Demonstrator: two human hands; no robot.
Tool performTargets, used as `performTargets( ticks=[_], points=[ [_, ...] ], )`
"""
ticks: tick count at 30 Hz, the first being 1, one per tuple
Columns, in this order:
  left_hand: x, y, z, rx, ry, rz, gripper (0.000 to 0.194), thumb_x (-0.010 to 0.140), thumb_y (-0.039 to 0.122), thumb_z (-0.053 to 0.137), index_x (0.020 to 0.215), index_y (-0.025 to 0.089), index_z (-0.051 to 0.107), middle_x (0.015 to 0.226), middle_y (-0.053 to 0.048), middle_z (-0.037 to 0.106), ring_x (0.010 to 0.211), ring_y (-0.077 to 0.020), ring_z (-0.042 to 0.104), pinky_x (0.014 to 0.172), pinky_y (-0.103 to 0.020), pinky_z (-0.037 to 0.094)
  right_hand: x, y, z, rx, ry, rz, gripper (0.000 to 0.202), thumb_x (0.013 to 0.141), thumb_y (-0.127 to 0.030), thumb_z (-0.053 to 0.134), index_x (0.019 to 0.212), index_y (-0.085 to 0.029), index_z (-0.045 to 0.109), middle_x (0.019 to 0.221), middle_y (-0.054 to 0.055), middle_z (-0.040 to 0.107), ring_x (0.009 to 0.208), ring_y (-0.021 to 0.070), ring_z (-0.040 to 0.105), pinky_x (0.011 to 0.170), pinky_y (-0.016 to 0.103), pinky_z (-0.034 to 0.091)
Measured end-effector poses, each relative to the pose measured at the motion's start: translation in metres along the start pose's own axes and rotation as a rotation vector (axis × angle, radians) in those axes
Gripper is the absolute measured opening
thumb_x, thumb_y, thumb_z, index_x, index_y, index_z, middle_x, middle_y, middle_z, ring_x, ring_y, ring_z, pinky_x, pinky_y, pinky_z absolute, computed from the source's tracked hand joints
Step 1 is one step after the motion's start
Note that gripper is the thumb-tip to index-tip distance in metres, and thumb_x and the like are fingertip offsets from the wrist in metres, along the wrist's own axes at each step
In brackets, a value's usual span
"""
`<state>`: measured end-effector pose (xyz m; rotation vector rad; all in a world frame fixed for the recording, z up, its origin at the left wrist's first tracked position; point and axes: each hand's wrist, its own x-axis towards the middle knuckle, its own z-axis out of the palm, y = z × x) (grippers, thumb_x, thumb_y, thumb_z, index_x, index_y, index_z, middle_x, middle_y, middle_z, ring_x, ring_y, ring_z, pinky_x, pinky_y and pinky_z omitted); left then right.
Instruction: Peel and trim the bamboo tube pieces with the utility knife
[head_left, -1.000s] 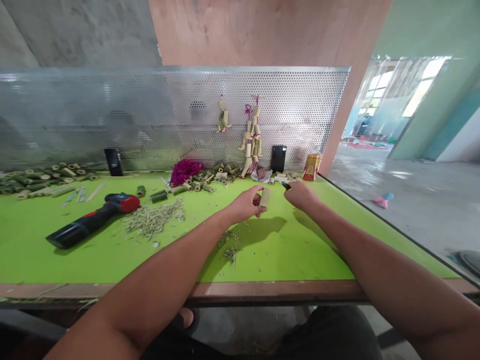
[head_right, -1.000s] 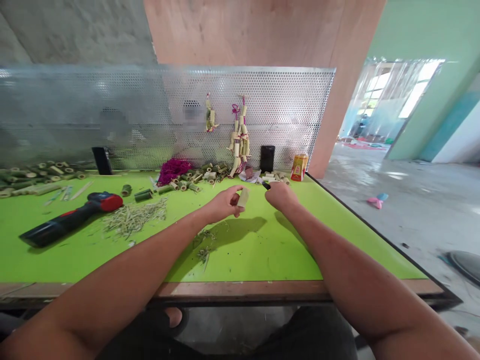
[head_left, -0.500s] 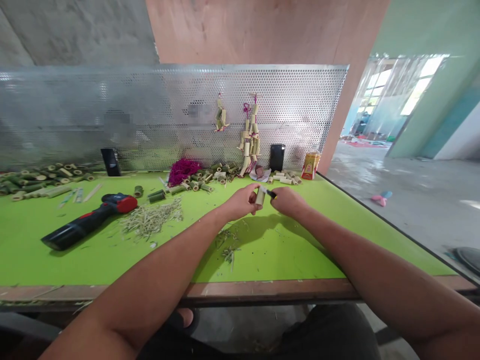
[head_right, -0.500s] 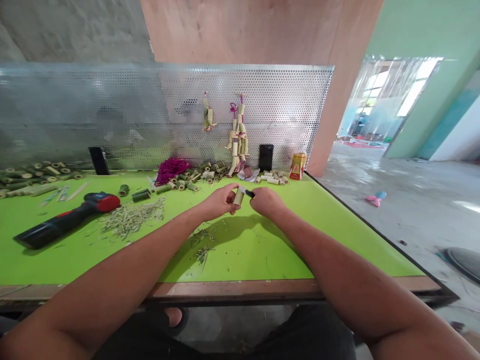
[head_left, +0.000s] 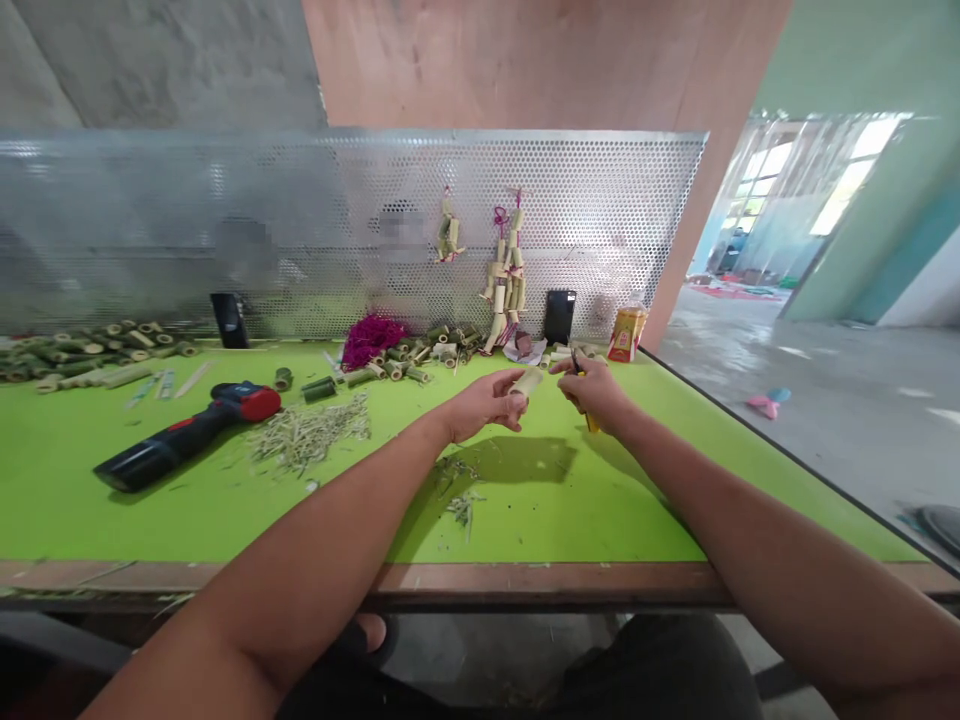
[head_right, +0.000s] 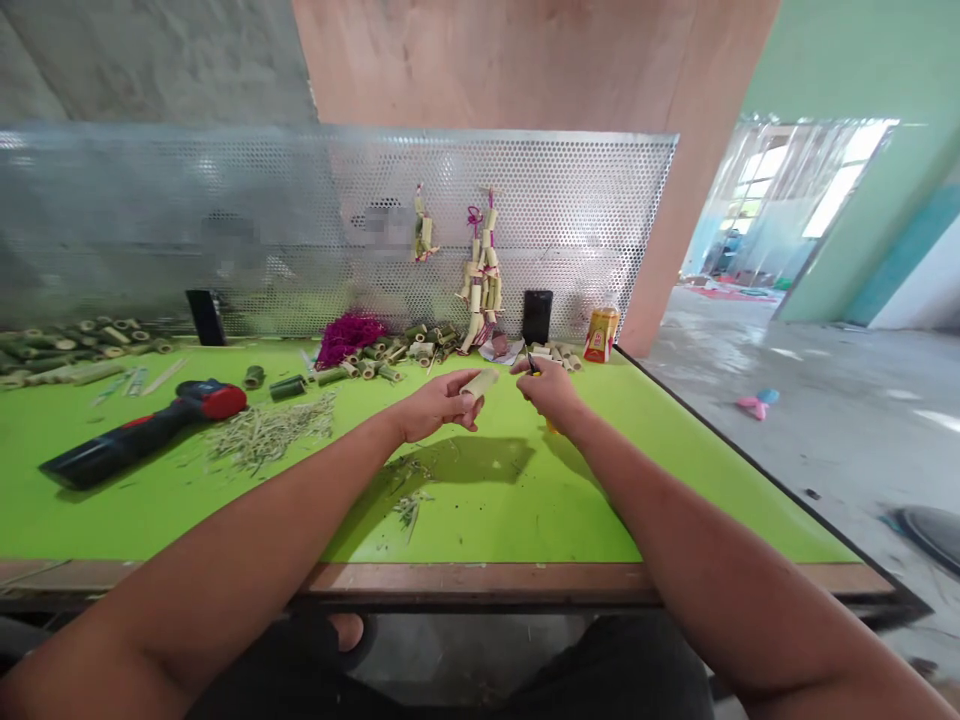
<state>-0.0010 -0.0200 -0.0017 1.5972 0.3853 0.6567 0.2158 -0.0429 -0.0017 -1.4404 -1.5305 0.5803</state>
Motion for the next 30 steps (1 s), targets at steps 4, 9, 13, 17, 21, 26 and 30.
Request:
performTargets(
  ticks=[4,9,13,17,21,26,30],
  points=[
    [-0.003,0.001,-0.001,-0.104,-0.089,-0.019,0.057,0.077,0.044,0.065,0.125,0.015,0.052,0.079,-0.002,0.053,0.068,-0.0094,0.053,0.074,-0.034,0.052,-0.013,-0.013,-0.003,0.174,-0.203,-0.135,0.044,0.070,-0.025,0.059,0.113,-0.019,0.059,0.066,-0.005,0.052,0.047,0.0072,0.038,0.044,0.021,0.031],
    [-0.003,0.001,-0.002,-0.128,-0.138,-0.044,0.063,0.072,0.035,0.072,0.129,0.019,0.050,0.084,-0.003,0.053,0.075,-0.0108,0.054,0.078,-0.035,0.051,-0.022,-0.024,0.003,0.141,-0.285,-0.229,0.041,0.070,-0.029,0.063,0.110,-0.017,0.063,0.077,-0.001,0.059,0.061,0.0105,0.047,0.056,0.024,0.039],
    [-0.003,0.003,-0.001,-0.052,-0.159,-0.058,0.079,0.068,0.028,0.075,0.138,0.026,0.041,0.092,-0.003,0.053,0.082,-0.0122,0.053,0.078,-0.034,0.052,-0.018,-0.020,0.006,0.066,-0.243,-0.333,0.031,0.067,-0.023,0.062,0.097,-0.016,0.067,0.080,0.000,0.062,0.071,0.0128,0.052,0.067,0.026,0.041],
    [-0.002,0.001,0.003,0.051,-0.192,-0.101,0.062,0.064,0.029,0.077,0.121,0.019,0.054,0.095,-0.005,0.054,0.087,-0.0144,0.054,0.075,-0.031,0.052,-0.017,-0.016,0.008,-0.105,-0.258,-0.412,0.028,0.064,-0.014,0.054,0.089,-0.015,0.067,0.078,0.000,0.063,0.071,0.0129,0.053,0.067,0.024,0.040],
    [-0.001,-0.004,0.009,0.078,-0.172,-0.085,0.051,0.065,0.031,0.077,0.109,0.016,0.054,0.094,-0.004,0.052,0.085,-0.0134,0.052,0.073,-0.029,0.051,-0.021,-0.019,0.010,-0.220,-0.226,-0.448,0.023,0.062,-0.010,0.050,0.078,-0.016,0.064,0.071,0.000,0.062,0.066,0.0126,0.051,0.062,0.022,0.038],
    [0.001,-0.005,0.011,0.034,-0.091,-0.083,0.053,0.063,0.032,0.078,0.108,0.017,0.054,0.099,-0.004,0.052,0.090,-0.0146,0.052,0.078,-0.033,0.052,-0.022,-0.022,0.010,-0.312,-0.195,-0.414,0.023,0.063,-0.010,0.050,0.078,-0.016,0.066,0.067,0.000,0.063,0.061,0.0121,0.051,0.056,0.021,0.035],
    [0.002,-0.005,0.010,0.010,-0.052,-0.072,0.052,0.059,0.028,0.080,0.103,0.015,0.056,0.093,-0.003,0.055,0.085,-0.0128,0.053,0.079,-0.032,0.050,-0.020,-0.017,0.012,-0.312,-0.174,-0.382,0.035,0.065,-0.011,0.051,0.094,-0.017,0.069,0.083,0.002,0.069,0.070,0.0142,0.056,0.063,0.023,0.041]
  ],
)
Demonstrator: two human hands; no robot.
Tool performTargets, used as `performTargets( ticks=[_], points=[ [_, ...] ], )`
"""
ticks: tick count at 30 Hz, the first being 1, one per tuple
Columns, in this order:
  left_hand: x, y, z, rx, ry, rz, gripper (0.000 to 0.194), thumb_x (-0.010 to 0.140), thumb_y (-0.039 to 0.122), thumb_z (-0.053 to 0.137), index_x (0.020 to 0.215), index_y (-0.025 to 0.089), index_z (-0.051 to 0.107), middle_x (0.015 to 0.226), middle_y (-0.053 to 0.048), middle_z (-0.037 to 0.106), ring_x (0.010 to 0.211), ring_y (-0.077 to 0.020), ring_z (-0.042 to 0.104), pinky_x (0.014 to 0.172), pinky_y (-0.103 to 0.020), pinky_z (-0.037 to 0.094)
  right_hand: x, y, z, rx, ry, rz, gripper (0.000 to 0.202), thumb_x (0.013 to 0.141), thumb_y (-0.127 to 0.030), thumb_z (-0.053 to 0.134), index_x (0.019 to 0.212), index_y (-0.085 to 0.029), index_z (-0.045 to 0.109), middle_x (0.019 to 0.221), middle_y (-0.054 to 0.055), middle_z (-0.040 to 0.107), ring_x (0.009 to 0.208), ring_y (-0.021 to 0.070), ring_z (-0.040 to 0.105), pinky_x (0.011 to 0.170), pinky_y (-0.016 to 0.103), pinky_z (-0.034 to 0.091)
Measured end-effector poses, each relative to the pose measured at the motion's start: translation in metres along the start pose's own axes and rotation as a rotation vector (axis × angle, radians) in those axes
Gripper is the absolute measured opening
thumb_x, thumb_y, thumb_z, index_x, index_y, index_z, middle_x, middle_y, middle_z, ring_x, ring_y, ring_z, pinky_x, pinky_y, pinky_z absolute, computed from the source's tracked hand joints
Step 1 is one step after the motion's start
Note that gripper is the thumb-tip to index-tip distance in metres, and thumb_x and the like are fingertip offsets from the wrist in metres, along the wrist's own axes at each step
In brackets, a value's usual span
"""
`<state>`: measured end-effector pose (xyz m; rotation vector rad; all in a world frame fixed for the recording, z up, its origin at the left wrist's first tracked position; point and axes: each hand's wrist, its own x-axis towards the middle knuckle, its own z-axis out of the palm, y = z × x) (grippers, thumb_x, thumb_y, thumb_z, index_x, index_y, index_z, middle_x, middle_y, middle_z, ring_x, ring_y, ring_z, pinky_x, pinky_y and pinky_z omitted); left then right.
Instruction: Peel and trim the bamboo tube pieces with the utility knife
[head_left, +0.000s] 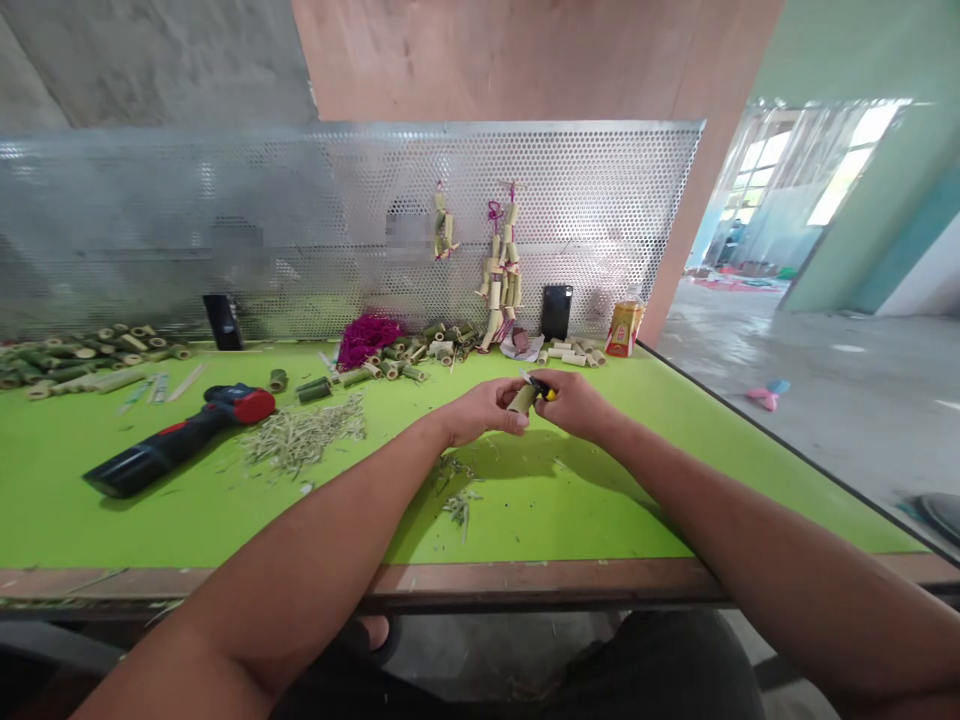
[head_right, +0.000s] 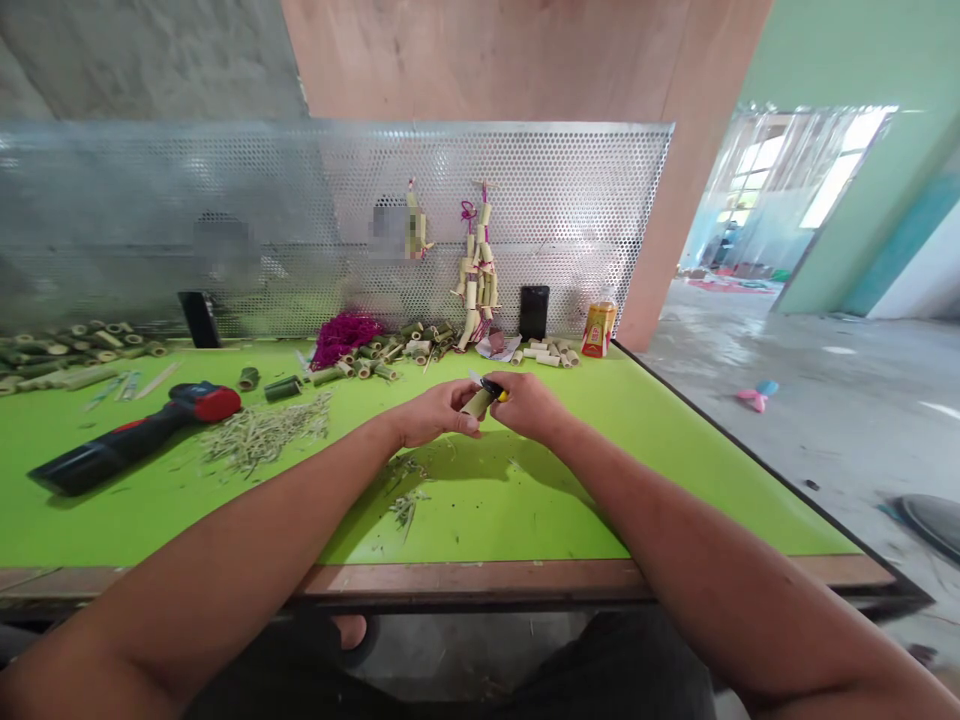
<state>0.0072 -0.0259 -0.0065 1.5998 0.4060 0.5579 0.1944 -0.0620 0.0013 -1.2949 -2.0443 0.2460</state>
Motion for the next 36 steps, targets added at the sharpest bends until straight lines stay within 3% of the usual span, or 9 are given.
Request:
performTargets(
  ticks=[4,8,11,14,16,25,30,35,36],
  points=[
    [0.001,-0.001,-0.001,0.009,0.031,0.031,0.049,0.059,0.025,0.081,0.100,0.014,0.057,0.091,-0.003,0.056,0.081,-0.0111,0.053,0.076,-0.028,0.048,0.002,0.001,0.004,0.018,0.064,-0.015,0.062,0.063,-0.010,0.053,0.123,-0.019,0.059,0.116,0.006,0.065,0.095,0.0183,0.059,0.083,0.027,0.043],
    [0.002,-0.001,-0.004,0.023,0.085,0.080,0.058,0.061,0.026,0.080,0.112,0.016,0.054,0.100,-0.006,0.058,0.090,-0.0137,0.054,0.077,-0.027,0.048,0.003,0.000,0.000,-0.028,0.118,0.073,0.071,0.065,-0.012,0.054,0.135,-0.022,0.048,0.117,0.007,0.063,0.085,0.0177,0.059,0.076,0.029,0.045],
    [0.003,-0.001,-0.007,0.043,0.212,0.126,0.072,0.059,0.026,0.081,0.123,0.017,0.050,0.107,-0.008,0.059,0.095,-0.0156,0.055,0.079,-0.028,0.047,0.003,0.001,-0.003,-0.127,0.153,0.131,0.050,0.070,-0.017,0.052,0.120,-0.019,0.060,0.099,0.007,0.067,0.077,0.0175,0.057,0.068,0.028,0.043],
    [0.006,-0.002,-0.009,0.052,0.296,0.167,0.078,0.057,0.027,0.082,0.126,0.016,0.048,0.111,-0.011,0.060,0.097,-0.0168,0.056,0.082,-0.029,0.047,0.003,-0.001,-0.003,-0.276,0.037,0.190,0.027,0.074,-0.021,0.051,0.095,-0.018,0.067,0.077,0.005,0.066,0.063,0.0160,0.054,0.056,0.025,0.037],
    [0.008,-0.003,-0.009,0.050,0.312,0.199,0.078,0.057,0.026,0.082,0.127,0.014,0.049,0.113,-0.012,0.060,0.100,-0.0177,0.056,0.085,-0.030,0.046,0.002,-0.004,0.000,-0.373,-0.025,0.199,0.021,0.074,-0.024,0.052,0.088,-0.019,0.067,0.074,0.005,0.065,0.060,0.0155,0.052,0.053,0.025,0.034],
    [0.011,-0.005,-0.005,0.134,0.280,0.139,0.083,0.053,0.022,0.082,0.129,0.013,0.050,0.111,-0.011,0.062,0.100,-0.0206,0.058,0.084,-0.033,0.047,0.005,0.003,0.001,-0.483,-0.052,0.188,0.019,0.080,-0.027,0.049,0.083,-0.019,0.066,0.073,0.007,0.065,0.059,0.0153,0.053,0.052,0.025,0.031],
    [0.009,0.003,-0.005,0.136,0.258,0.143,0.078,0.058,0.026,0.081,0.129,0.012,0.051,0.117,-0.013,0.060,0.101,-0.0200,0.057,0.086,-0.033,0.047,0.014,0.018,-0.001,-0.483,-0.001,0.274,0.020,0.079,-0.026,0.050,0.087,-0.018,0.067,0.079,0.009,0.066,0.067,0.0183,0.057,0.058,0.026,0.037],
    [0.000,0.009,0.005,0.102,0.017,0.060,0.086,0.053,0.020,0.084,0.132,0.015,0.050,0.108,-0.012,0.063,0.095,-0.0203,0.059,0.083,-0.034,0.049,0.024,0.048,-0.022,-0.384,0.073,0.484,0.024,0.075,-0.022,0.049,0.088,-0.013,0.067,0.082,0.015,0.066,0.070,0.0214,0.059,0.059,0.028,0.039],
    [0.000,0.008,0.007,0.081,0.014,0.073,0.084,0.053,0.021,0.084,0.131,0.015,0.051,0.104,-0.011,0.063,0.093,-0.0195,0.060,0.081,-0.033,0.049,0.024,0.052,-0.026,-0.384,0.093,0.496,0.025,0.074,-0.022,0.049,0.089,-0.011,0.067,0.083,0.016,0.066,0.071,0.0225,0.059,0.059,0.028,0.039]
  ],
)
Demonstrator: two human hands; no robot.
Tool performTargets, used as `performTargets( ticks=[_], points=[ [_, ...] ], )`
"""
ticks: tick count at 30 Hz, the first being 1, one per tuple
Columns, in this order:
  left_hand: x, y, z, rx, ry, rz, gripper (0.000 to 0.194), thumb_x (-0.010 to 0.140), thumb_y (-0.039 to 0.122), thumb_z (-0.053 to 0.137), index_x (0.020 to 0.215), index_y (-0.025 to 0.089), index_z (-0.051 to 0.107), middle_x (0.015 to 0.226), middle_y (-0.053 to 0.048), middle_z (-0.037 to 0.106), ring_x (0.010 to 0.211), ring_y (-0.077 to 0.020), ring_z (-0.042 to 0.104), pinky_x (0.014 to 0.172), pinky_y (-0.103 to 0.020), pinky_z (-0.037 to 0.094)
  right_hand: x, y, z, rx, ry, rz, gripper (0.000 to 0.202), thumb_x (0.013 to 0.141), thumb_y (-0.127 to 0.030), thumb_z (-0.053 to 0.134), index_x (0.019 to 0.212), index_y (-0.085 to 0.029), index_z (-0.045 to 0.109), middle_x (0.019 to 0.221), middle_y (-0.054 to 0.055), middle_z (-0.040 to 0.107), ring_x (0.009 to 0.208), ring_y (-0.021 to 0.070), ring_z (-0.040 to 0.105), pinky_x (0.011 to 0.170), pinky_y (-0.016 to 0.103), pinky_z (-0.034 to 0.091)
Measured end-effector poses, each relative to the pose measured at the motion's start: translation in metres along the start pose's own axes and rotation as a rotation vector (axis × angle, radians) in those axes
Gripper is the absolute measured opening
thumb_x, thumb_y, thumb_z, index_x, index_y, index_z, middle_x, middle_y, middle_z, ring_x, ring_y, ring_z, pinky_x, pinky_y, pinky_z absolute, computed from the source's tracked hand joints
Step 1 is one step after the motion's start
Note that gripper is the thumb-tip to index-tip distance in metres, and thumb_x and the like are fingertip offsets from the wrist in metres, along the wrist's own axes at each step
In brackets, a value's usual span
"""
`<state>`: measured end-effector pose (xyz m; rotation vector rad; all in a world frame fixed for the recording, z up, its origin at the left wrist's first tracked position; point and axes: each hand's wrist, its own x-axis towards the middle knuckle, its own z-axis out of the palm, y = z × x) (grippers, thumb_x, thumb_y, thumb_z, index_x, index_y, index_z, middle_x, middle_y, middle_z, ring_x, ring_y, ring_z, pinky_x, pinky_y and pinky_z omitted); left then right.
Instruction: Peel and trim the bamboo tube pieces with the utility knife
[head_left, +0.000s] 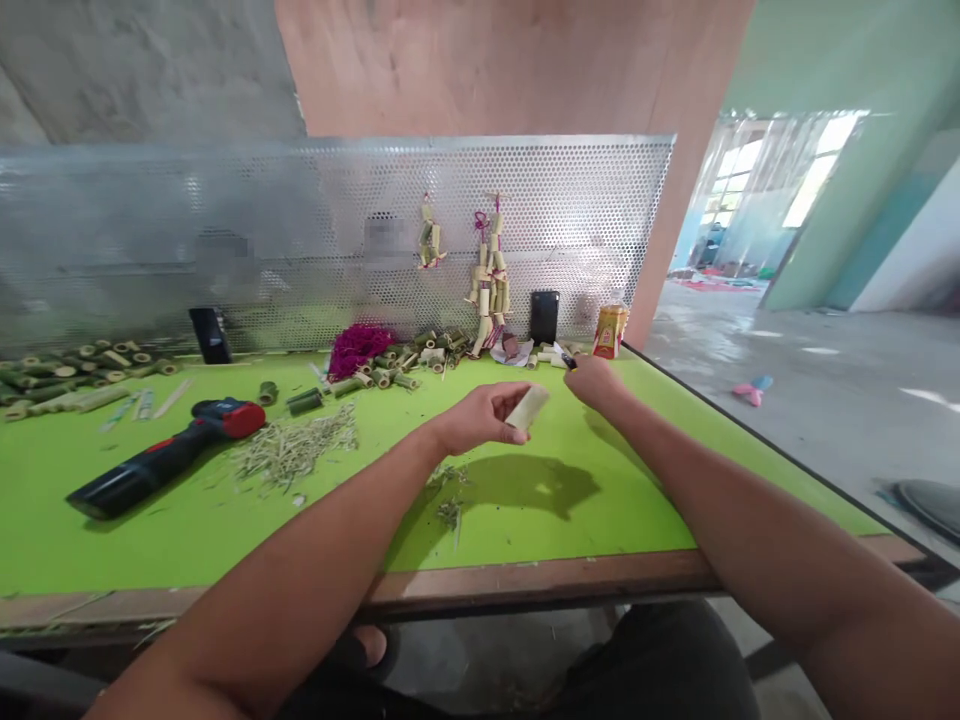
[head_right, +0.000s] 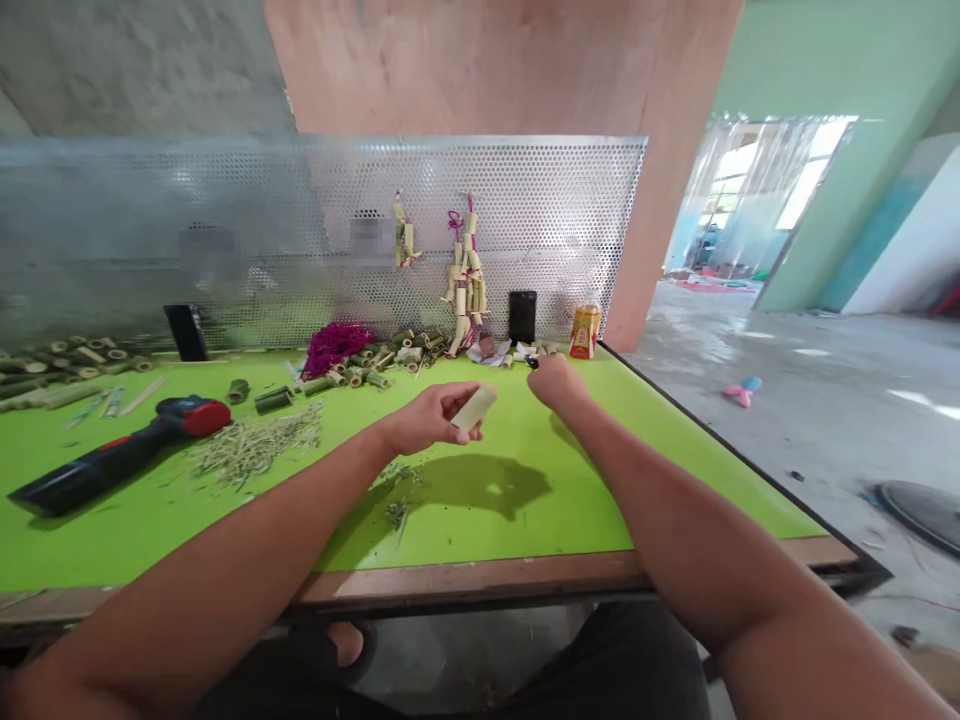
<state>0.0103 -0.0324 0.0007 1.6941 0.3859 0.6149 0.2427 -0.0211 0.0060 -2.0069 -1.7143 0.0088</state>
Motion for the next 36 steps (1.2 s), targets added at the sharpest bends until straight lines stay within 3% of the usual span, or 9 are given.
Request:
performTargets(
  ticks=[4,6,9,13,18,25,28,31,36],
  points=[
    [0.002,-0.010,0.000,-0.039,0.099,0.036,0.079,0.058,0.023,0.081,0.130,0.015,0.050,0.109,-0.011,0.061,0.095,-0.0182,0.057,0.082,-0.032,0.049,-0.006,-0.004,-0.001,0.107,0.037,-0.071,0.023,0.074,-0.022,0.049,0.085,-0.015,0.067,0.080,0.009,0.066,0.071,0.0181,0.058,0.062,0.026,0.041],
    [0.004,-0.014,-0.005,-0.028,0.186,0.076,0.081,0.060,0.025,0.080,0.133,0.016,0.047,0.115,-0.012,0.058,0.099,-0.0186,0.055,0.079,-0.031,0.049,-0.018,-0.016,0.003,0.381,0.016,-0.168,0.022,0.071,-0.022,0.053,0.088,-0.016,0.067,0.071,0.003,0.063,0.061,0.0133,0.053,0.056,0.023,0.040],
    [0.006,-0.017,-0.012,0.022,0.238,0.137,0.082,0.062,0.028,0.077,0.136,0.019,0.044,0.128,-0.012,0.051,0.103,-0.0187,0.052,0.078,-0.028,0.047,-0.036,-0.030,0.007,0.798,-0.215,-0.202,0.026,0.077,-0.034,0.054,0.095,-0.017,0.061,0.053,-0.005,0.050,0.042,0.0086,0.039,0.042,0.021,0.032],
    [0.007,-0.017,-0.012,0.118,0.188,0.155,0.081,0.065,0.029,0.075,0.138,0.020,0.041,0.131,-0.010,0.050,0.094,-0.0148,0.053,0.074,-0.024,0.045,-0.049,-0.035,0.003,1.098,-0.522,-0.294,0.030,0.082,-0.047,0.054,0.083,-0.017,0.055,0.055,-0.004,0.053,0.037,0.0058,0.035,0.038,0.020,0.028],
    [0.007,-0.019,-0.009,0.319,0.157,0.143,0.078,0.069,0.034,0.072,0.138,0.019,0.040,0.114,-0.008,0.055,0.070,-0.0069,0.045,0.062,-0.020,0.041,-0.051,-0.039,0.006,1.194,-0.506,-0.261,0.030,0.078,-0.043,0.062,0.068,-0.017,0.052,0.049,-0.006,0.047,0.036,0.0051,0.036,0.038,0.020,0.027],
    [0.008,-0.020,-0.009,0.520,0.317,0.208,0.074,0.065,0.039,0.075,0.129,0.018,0.044,0.106,-0.005,0.050,0.064,-0.0057,0.043,0.056,-0.021,0.041,-0.052,-0.045,0.010,1.094,-0.432,-0.222,0.035,0.078,-0.051,0.059,0.068,-0.019,0.050,0.047,-0.006,0.046,0.036,0.0064,0.035,0.037,0.021,0.025],
    [0.007,-0.015,-0.012,0.543,0.355,0.185,0.071,0.066,0.044,0.073,0.126,0.016,0.047,0.094,-0.003,0.052,0.063,-0.0067,0.042,0.054,-0.021,0.038,-0.049,-0.043,0.007,0.965,-0.284,-0.238,0.036,0.083,-0.055,0.051,0.072,-0.020,0.050,0.048,-0.006,0.045,0.039,0.0076,0.035,0.040,0.022,0.027],
    [0.006,-0.010,-0.015,0.590,0.385,0.167,0.070,0.066,0.048,0.072,0.123,0.015,0.050,0.093,-0.004,0.053,0.064,-0.0077,0.041,0.054,-0.021,0.037,-0.044,-0.039,0.005,0.629,-0.091,-0.304,0.024,0.081,-0.041,0.054,0.074,-0.018,0.056,0.058,-0.002,0.053,0.051,0.0102,0.043,0.049,0.023,0.033],
    [0.003,-0.006,-0.014,0.607,0.389,0.139,0.074,0.065,0.050,0.072,0.126,0.014,0.049,0.091,-0.003,0.051,0.065,-0.0084,0.041,0.056,-0.022,0.037,-0.043,-0.039,0.008,0.083,-0.102,-0.377,0.011,0.072,-0.022,0.054,0.078,-0.017,0.062,0.064,0.002,0.059,0.054,0.0123,0.045,0.050,0.024,0.029]
  ],
)
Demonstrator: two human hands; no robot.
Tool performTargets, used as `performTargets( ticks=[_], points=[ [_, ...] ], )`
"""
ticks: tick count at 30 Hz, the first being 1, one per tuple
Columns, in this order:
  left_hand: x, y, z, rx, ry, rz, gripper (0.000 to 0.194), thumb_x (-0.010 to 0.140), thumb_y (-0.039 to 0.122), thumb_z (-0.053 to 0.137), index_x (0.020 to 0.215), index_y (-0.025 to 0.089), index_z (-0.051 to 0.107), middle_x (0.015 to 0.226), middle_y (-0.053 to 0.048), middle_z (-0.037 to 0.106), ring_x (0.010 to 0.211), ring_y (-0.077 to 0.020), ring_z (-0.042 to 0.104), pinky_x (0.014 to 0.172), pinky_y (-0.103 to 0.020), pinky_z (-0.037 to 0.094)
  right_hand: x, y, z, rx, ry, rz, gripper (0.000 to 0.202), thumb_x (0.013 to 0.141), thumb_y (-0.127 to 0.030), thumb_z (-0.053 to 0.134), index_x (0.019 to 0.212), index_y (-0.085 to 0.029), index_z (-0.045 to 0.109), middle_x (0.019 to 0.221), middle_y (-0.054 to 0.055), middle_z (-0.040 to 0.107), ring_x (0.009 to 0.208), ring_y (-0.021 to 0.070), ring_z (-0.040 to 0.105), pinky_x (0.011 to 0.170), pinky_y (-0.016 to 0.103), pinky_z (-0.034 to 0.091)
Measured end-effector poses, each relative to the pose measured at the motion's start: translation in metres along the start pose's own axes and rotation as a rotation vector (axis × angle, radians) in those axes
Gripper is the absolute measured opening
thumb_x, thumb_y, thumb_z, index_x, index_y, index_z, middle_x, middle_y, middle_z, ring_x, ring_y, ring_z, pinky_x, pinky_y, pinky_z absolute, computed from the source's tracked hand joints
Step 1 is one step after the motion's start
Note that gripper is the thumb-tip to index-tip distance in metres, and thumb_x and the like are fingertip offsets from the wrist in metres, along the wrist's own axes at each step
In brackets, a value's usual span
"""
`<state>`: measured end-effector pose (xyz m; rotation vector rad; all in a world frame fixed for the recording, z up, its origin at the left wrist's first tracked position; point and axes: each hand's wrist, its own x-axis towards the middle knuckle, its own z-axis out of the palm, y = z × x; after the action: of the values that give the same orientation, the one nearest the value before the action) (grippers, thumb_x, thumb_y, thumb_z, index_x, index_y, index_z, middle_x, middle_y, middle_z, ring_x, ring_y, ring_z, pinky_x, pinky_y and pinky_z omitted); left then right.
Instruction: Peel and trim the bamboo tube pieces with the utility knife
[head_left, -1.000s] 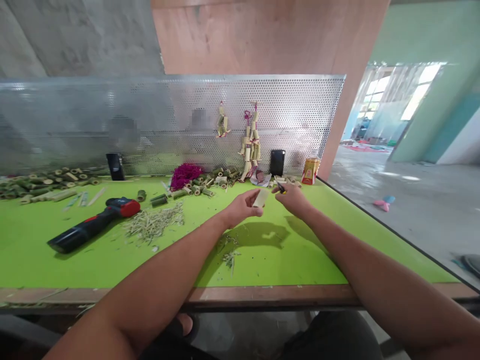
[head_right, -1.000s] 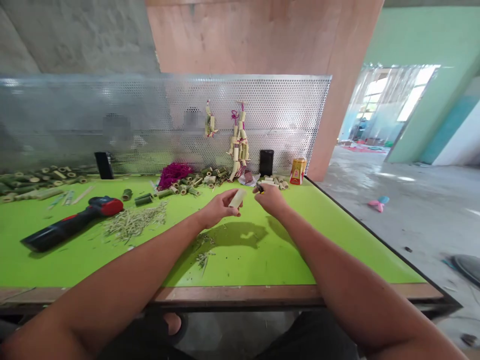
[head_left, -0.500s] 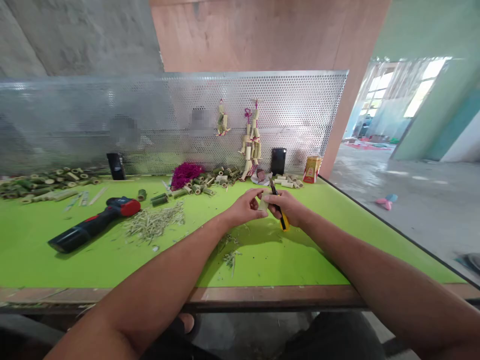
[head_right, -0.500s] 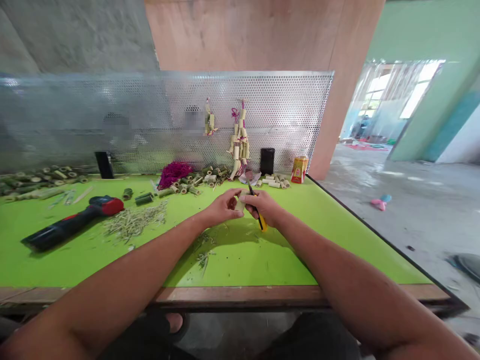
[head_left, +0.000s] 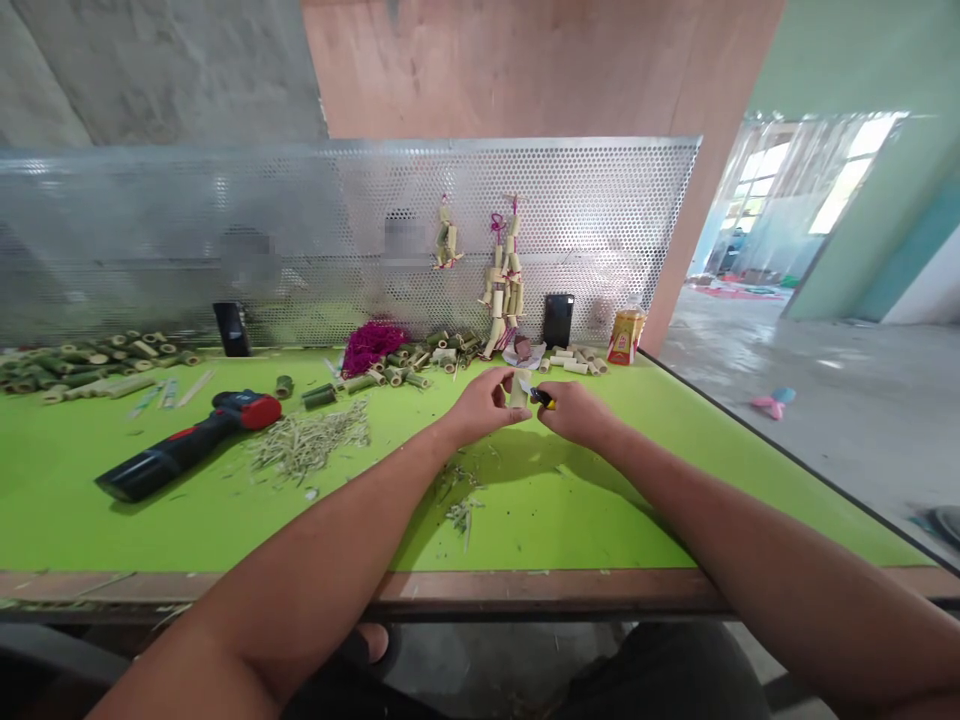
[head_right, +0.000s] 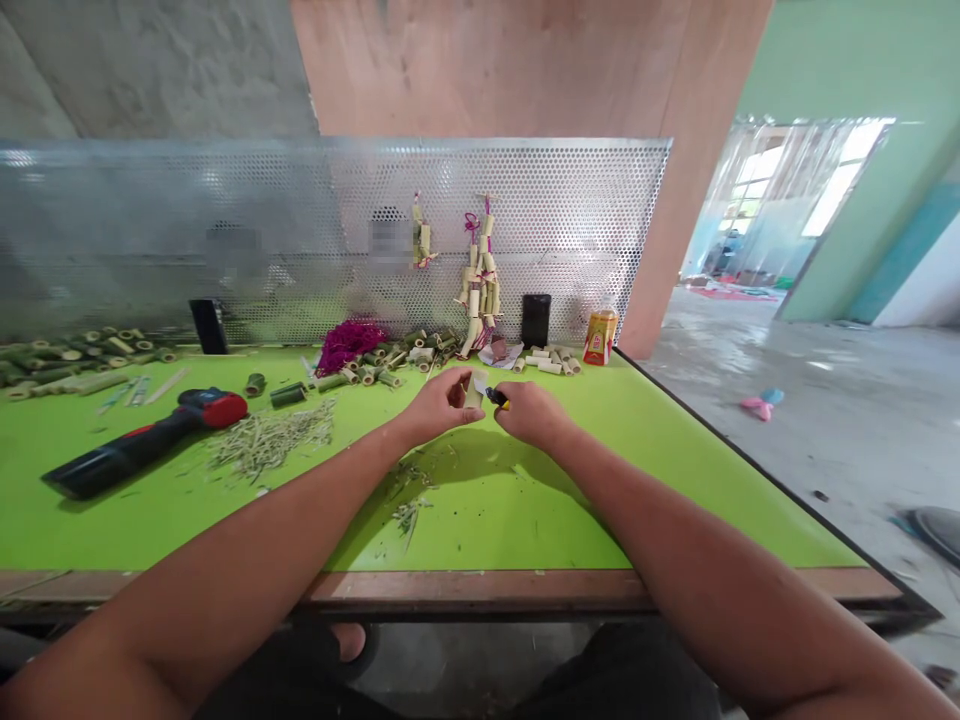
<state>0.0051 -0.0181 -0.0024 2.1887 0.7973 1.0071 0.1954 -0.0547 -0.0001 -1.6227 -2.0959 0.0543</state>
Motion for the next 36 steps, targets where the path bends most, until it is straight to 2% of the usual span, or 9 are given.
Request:
performTargets(
  ticks=[6,10,16,20,23,26,29,32,36],
  points=[
    [0.001,-0.004,0.004,-0.030,-0.044,0.025,0.069,0.061,0.046,0.076,0.119,0.016,0.055,0.087,-0.002,0.052,0.067,-0.0099,0.043,0.059,-0.023,0.038,0.001,-0.001,0.001,-0.139,-0.009,0.059,0.017,0.075,-0.024,0.053,0.085,-0.018,0.065,0.072,0.006,0.064,0.057,0.0140,0.049,0.051,0.025,0.029],
    [0.002,-0.002,0.006,-0.168,-0.105,0.007,0.059,0.063,0.045,0.075,0.111,0.014,0.058,0.083,-0.002,0.054,0.071,-0.0120,0.047,0.062,-0.023,0.040,0.008,0.008,0.003,-0.153,0.015,0.088,0.019,0.077,-0.026,0.051,0.083,-0.018,0.067,0.075,0.007,0.065,0.062,0.0153,0.052,0.054,0.025,0.031],
    [-0.008,0.022,0.011,-0.410,-0.256,0.055,0.075,0.060,0.040,0.080,0.125,0.014,0.053,0.112,-0.011,0.057,0.098,-0.0218,0.055,0.080,-0.030,0.045,0.026,0.050,-0.008,-0.052,0.074,0.338,0.019,0.074,-0.021,0.051,0.077,-0.011,0.067,0.072,0.013,0.064,0.062,0.0175,0.053,0.056,0.027,0.034],
    [-0.009,0.017,0.013,-0.475,-0.195,0.009,0.081,0.061,0.038,0.079,0.131,0.014,0.047,0.122,-0.013,0.054,0.100,-0.0217,0.055,0.080,-0.030,0.046,0.025,0.054,-0.013,-0.006,0.162,0.361,0.021,0.075,-0.023,0.049,0.081,-0.013,0.066,0.074,0.010,0.063,0.063,0.0168,0.053,0.056,0.026,0.036],
    [-0.005,0.003,0.010,-0.431,-0.098,-0.063,0.083,0.063,0.040,0.077,0.135,0.015,0.043,0.122,-0.013,0.053,0.089,-0.0178,0.055,0.071,-0.027,0.045,0.017,0.034,-0.006,0.339,0.204,0.269,0.014,0.071,-0.023,0.054,0.079,-0.016,0.063,0.061,0.002,0.057,0.054,0.0121,0.048,0.051,0.023,0.036],
    [-0.001,-0.006,0.008,-0.380,-0.078,-0.066,0.080,0.066,0.041,0.074,0.136,0.018,0.043,0.119,-0.011,0.054,0.078,-0.0131,0.052,0.065,-0.025,0.043,0.007,0.014,0.000,0.848,0.086,0.216,0.019,0.076,-0.032,0.056,0.088,-0.018,0.059,0.045,-0.007,0.041,0.038,0.0090,0.034,0.039,0.022,0.030],
    [0.000,-0.010,0.009,-0.313,-0.096,-0.040,0.077,0.068,0.040,0.072,0.137,0.021,0.043,0.115,-0.008,0.054,0.067,-0.0078,0.045,0.058,-0.022,0.038,-0.001,0.004,0.001,1.160,-0.091,0.166,0.029,0.081,-0.047,0.053,0.085,-0.019,0.055,0.044,-0.008,0.041,0.033,0.0083,0.030,0.033,0.022,0.026],
    [0.000,-0.012,0.012,-0.225,-0.131,-0.009,0.078,0.069,0.040,0.072,0.138,0.022,0.041,0.113,-0.006,0.054,0.062,-0.0050,0.038,0.053,-0.020,0.034,-0.004,0.001,0.001,1.220,-0.209,0.132,0.035,0.080,-0.053,0.056,0.071,-0.019,0.051,0.046,-0.006,0.043,0.033,0.0071,0.033,0.034,0.022,0.026],
    [-0.001,-0.011,0.015,-0.066,-0.142,0.053,0.076,0.069,0.040,0.070,0.137,0.021,0.041,0.114,-0.007,0.050,0.066,-0.0064,0.042,0.059,-0.022,0.041,-0.004,-0.003,0.003,1.156,-0.179,0.103,0.031,0.076,-0.046,0.063,0.069,-0.019,0.051,0.046,-0.007,0.043,0.035,0.0062,0.033,0.036,0.021,0.027]
  ],
)
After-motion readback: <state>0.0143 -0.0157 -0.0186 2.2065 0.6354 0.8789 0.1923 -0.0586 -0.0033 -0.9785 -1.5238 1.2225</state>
